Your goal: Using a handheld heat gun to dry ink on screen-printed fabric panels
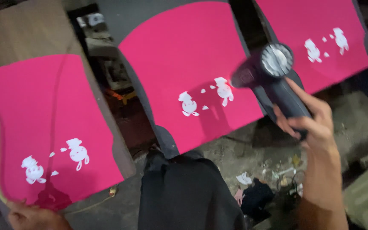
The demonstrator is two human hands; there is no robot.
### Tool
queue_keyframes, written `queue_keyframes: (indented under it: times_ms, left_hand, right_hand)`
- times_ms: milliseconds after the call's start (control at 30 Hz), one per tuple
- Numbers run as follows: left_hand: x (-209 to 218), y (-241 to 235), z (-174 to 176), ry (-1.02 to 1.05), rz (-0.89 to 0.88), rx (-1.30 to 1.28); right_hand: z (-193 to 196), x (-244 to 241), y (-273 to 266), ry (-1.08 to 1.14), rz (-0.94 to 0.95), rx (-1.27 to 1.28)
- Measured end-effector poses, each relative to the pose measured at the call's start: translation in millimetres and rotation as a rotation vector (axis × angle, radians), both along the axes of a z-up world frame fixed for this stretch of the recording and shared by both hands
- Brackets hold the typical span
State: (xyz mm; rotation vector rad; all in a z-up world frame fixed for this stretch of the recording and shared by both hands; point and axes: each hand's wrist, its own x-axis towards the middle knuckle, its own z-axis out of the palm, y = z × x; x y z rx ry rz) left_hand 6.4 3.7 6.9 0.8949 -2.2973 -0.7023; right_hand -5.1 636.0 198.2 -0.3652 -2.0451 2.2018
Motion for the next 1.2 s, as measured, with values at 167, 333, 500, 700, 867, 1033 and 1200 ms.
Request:
queue_keyframes:
  times_ms: [167,333,500,700,867,1033,1200]
  left_hand:
    - [14.3,-112.1,-128.2,0.235,0.084,-0.088]
    - [4.1,-85.1,-108.0,0.26,0.123,-0.02]
    - [3.7,-88.2,-123.3,0.266,0.085,-0.109]
    - [-4.1,-50.2,-75.0,0.134,0.031,0.219]
    - [11.5,-90.9,-13.8,0.166,-0.045,0.343]
    - [26.0,-218.4,4.7,0.224,-0.011,0.373]
    - [33.6,-376.8,1.9,0.185,0.029,0.223]
  right_hand:
    - [-7.5,33.1,-8.7,-0.176,0.186,0.057]
    - [-9.9,-2.7,-60.7,-0.233,0.261,-0.017]
    - [13.4,-27.1,-89.6,-0.237,0.079,0.152]
    - [-7.7,7.1,-117.6,-0.118,0.361,-0.194]
    - [-50.2,-8.1,-212.1,-0.043,0.715,-0.475]
    - [-63.6,-2.1,-353.3,-0.045,0.712,-0.848]
    - [-46.8,-8.1,-497.1,-0.121,0.296,-0.173]
